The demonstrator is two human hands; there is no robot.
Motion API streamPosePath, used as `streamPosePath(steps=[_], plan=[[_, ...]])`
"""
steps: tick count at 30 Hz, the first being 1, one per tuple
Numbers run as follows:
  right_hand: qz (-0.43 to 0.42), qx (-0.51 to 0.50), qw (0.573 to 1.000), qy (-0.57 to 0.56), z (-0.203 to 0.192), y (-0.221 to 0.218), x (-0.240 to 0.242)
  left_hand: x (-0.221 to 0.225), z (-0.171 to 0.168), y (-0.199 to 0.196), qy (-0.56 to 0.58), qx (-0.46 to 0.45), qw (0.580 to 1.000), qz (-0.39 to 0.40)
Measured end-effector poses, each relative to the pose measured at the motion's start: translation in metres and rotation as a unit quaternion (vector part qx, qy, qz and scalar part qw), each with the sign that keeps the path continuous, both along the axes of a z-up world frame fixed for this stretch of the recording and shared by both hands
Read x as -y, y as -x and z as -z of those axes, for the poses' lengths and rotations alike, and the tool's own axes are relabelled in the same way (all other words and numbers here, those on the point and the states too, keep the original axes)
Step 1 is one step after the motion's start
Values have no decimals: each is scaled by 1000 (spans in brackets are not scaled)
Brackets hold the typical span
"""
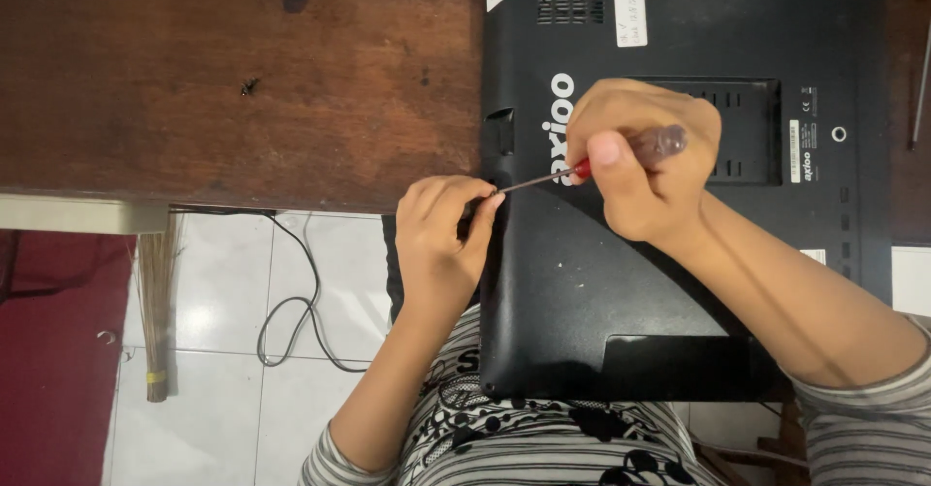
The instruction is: Using a screwdriver to remove screws from the back panel of an all-in-one computer for repair
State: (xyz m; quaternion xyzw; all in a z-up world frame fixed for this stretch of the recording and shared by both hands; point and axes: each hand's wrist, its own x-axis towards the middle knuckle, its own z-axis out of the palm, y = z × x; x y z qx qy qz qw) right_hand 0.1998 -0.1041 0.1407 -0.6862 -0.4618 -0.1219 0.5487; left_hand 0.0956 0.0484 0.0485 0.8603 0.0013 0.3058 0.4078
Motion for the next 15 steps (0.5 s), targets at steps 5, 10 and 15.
streamPosePath(steps=[5,10,15], plan=[[-1,15,1000,0,2,0,0,-1,-2,1,-17,-12,1000,-19],[-3,19,999,-25,6,-2,-1,0,-1,1,-15,-18,999,-22],[-12,9,1000,-12,6,-2,-1,0,-4,1,-16,-16,1000,-19]])
